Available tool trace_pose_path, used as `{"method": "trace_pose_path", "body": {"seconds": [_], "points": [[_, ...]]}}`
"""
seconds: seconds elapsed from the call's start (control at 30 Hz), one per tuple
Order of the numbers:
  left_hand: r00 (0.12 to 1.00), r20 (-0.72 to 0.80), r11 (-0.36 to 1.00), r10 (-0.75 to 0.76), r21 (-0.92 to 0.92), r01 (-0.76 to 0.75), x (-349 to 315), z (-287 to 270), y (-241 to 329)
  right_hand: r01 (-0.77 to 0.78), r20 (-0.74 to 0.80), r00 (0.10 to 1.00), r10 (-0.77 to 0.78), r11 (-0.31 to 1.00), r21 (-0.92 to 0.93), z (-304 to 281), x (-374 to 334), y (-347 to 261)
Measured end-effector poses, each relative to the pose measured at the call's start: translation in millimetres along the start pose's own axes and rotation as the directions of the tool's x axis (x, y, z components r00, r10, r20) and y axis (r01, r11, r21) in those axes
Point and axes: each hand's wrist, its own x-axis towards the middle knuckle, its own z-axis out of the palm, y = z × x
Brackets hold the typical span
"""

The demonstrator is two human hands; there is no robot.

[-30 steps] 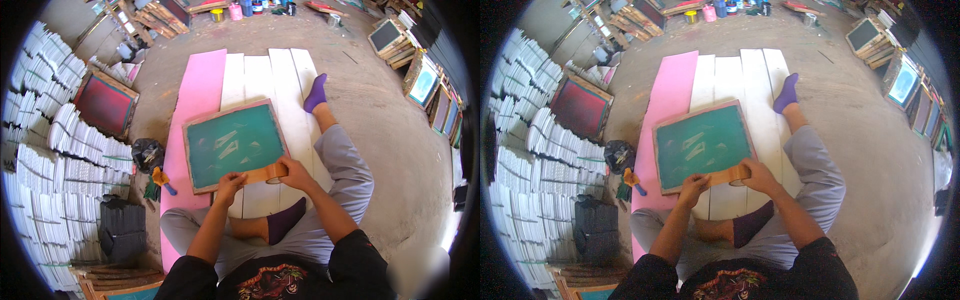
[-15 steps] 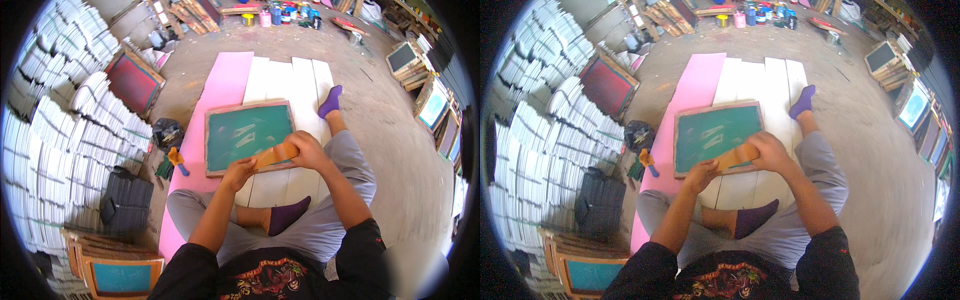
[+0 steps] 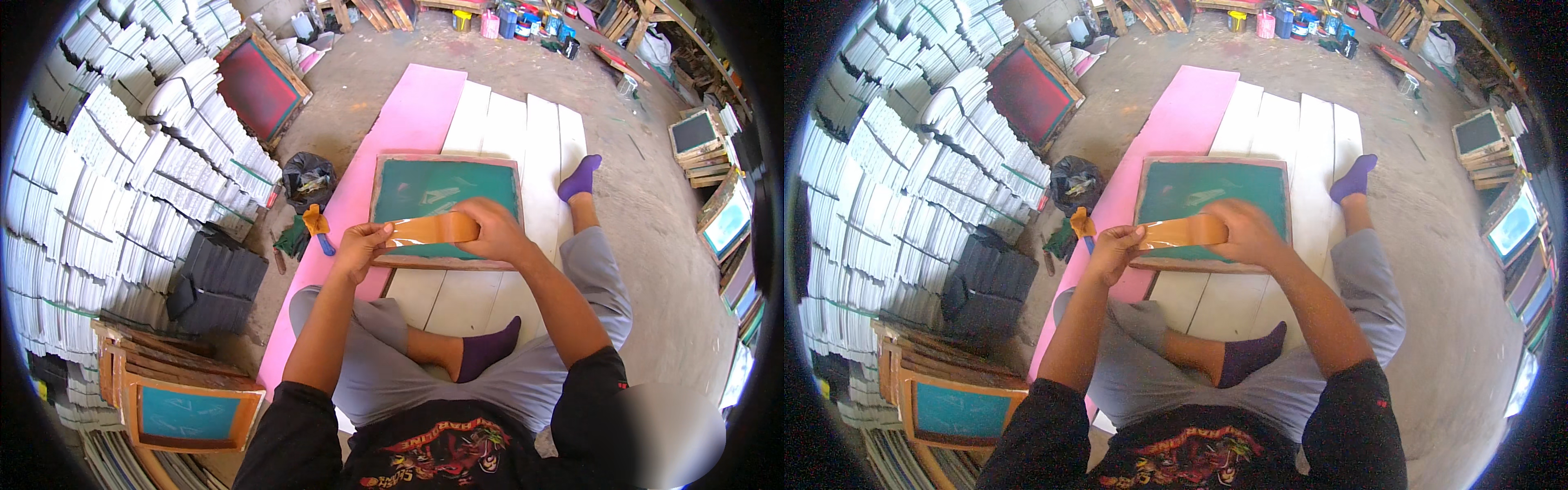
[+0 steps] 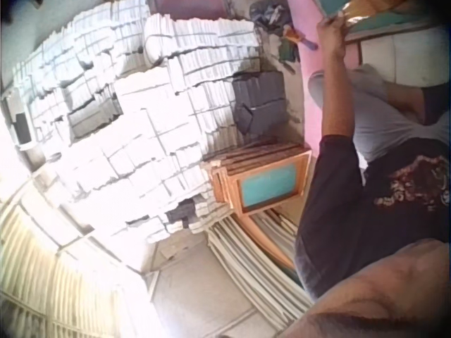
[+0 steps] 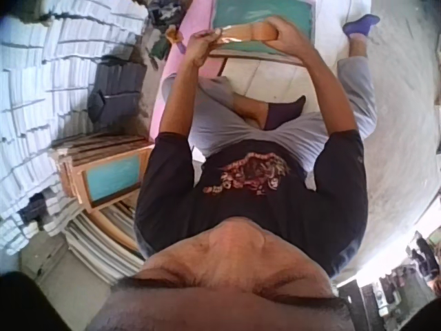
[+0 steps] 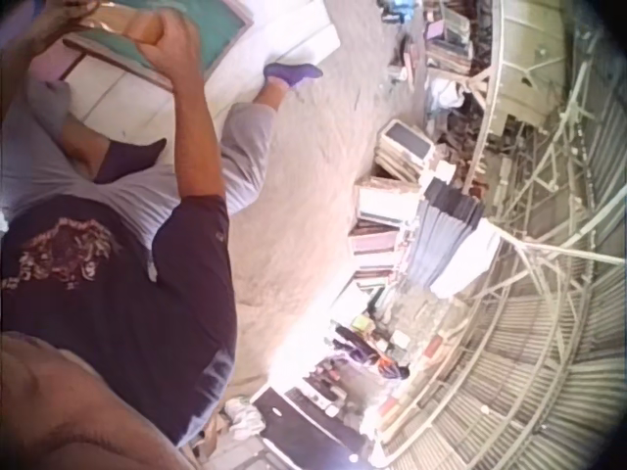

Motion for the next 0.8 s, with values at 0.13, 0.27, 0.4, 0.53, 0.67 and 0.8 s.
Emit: {"method": "trace_pose_path", "body": {"seconds": [0.13, 0.27, 0.4, 0.53, 0.67, 0.8], "points": [[0.999, -0.038, 0.994, 0.032, 0.109, -0.028, 22, -35, 2, -0.090, 0.100, 0.991, 0.086, 0.995, 0.038, 21, 18, 0], [0.997, -0.070, 0.992, 0.011, 0.126, -0.002, 36, -58, -6, -0.129, 0.227, 0.962, 0.149, 0.987, -0.100, 38, 18, 16], [0.998, -0.030, 0.979, -0.062, 0.194, 0.067, 45, -73, -31, -0.227, 0.363, 0.896, 0.255, 0.967, -0.118, 41, 3, 25], [0.993, 0.003, 0.967, -0.115, 0.228, 0.111, 58, -74, -59, -0.290, 0.401, 0.856, 0.328, 0.945, -0.153, 43, -19, 41], [0.988, -0.059, 0.965, -0.142, 0.212, 0.152, 60, -85, -66, -0.373, 0.370, 0.817, 0.441, 0.895, -0.244, 27, -45, 62], [0.981, -0.137, 0.969, -0.137, 0.187, 0.162, 64, -121, -62, -0.385, 0.380, 0.757, 0.531, 0.833, -0.398, -14, -72, 84]]}}
